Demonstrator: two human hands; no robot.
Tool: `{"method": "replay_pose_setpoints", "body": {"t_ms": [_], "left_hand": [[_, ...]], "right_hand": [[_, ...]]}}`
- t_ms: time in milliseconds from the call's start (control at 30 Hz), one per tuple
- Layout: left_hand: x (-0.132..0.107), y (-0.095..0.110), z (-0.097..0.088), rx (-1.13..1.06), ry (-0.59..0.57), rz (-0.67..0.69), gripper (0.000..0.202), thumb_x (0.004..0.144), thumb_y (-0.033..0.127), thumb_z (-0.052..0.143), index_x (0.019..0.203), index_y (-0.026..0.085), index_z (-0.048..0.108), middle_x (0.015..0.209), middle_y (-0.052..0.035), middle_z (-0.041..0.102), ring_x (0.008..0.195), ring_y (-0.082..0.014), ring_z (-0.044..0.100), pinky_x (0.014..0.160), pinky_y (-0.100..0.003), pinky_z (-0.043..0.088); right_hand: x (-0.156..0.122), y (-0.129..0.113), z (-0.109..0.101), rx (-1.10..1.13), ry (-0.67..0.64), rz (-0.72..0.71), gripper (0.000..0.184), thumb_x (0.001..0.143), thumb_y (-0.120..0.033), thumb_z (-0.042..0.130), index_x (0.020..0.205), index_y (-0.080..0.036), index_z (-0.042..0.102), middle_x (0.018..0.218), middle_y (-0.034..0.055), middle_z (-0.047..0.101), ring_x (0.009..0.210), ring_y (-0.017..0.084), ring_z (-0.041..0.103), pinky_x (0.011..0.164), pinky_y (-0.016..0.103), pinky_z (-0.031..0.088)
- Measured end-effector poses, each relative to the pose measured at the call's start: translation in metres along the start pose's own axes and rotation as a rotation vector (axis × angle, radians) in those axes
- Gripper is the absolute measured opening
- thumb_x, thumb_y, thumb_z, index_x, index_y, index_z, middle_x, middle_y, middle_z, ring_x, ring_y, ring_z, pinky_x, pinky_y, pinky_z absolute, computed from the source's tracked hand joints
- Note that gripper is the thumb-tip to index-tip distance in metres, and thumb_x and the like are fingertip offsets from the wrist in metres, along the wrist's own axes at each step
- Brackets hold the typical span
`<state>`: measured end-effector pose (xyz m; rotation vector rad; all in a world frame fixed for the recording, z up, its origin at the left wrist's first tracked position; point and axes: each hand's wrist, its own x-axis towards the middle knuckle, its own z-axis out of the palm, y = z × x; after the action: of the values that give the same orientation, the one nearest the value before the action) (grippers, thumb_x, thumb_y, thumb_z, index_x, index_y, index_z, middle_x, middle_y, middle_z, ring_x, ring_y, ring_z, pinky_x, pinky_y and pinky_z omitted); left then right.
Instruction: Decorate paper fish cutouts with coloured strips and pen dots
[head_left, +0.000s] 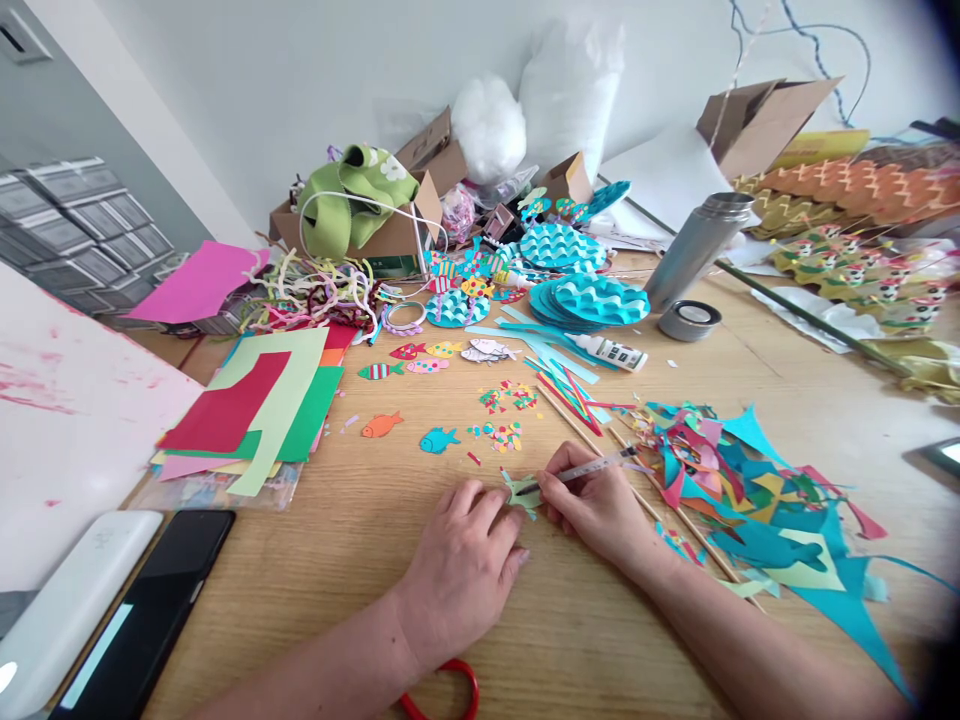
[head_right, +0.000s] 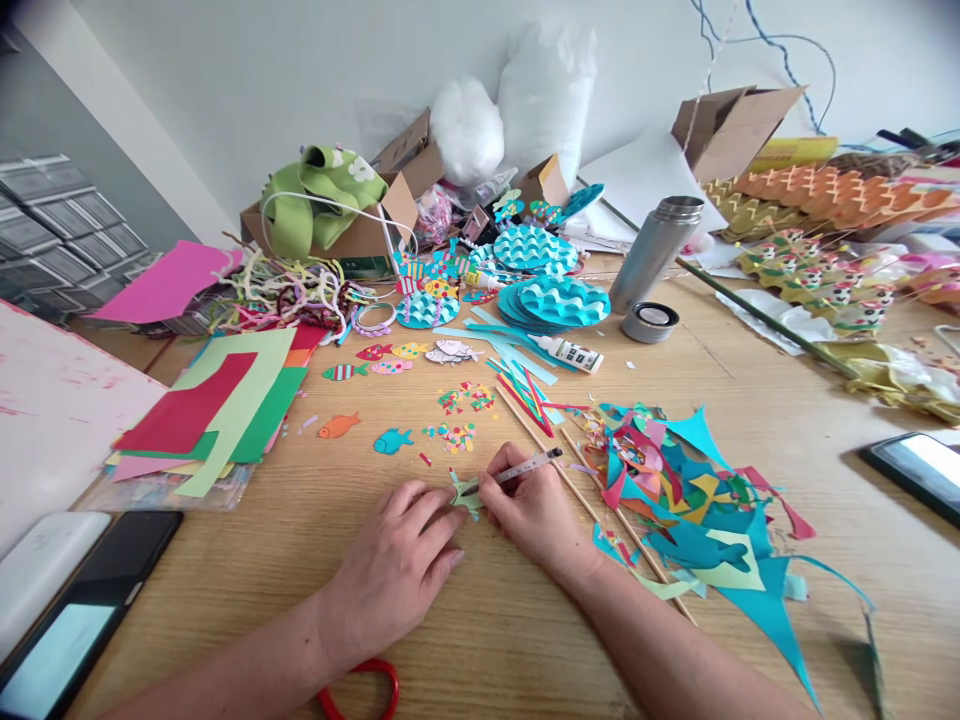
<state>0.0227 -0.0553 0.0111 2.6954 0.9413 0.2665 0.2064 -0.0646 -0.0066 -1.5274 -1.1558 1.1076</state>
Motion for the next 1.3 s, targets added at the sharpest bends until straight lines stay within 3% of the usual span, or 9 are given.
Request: {"method": "replay_pose_setpoints", "body": {"t_ms": [1300], "left_hand": [[-0.0004,-0.0012,0.0006,-0.019,0.018,0.013,0.025,0.09,0.028,0.053,0.114,0.022,0.057,0.118,-0.0038,0.058,0.109,-0.0239,0.047,0.096,-0.043,0.044]], "right_hand": [[0.0003,-0.0008,-0.0001,0.021,0.004,0.004,0.016,0.073,-0.029,0.059,0.066,-0.023,0.045,0.043,-0.0067,0.051,0.035,0.009,0.044,0.035,0.019,0.034]]}}
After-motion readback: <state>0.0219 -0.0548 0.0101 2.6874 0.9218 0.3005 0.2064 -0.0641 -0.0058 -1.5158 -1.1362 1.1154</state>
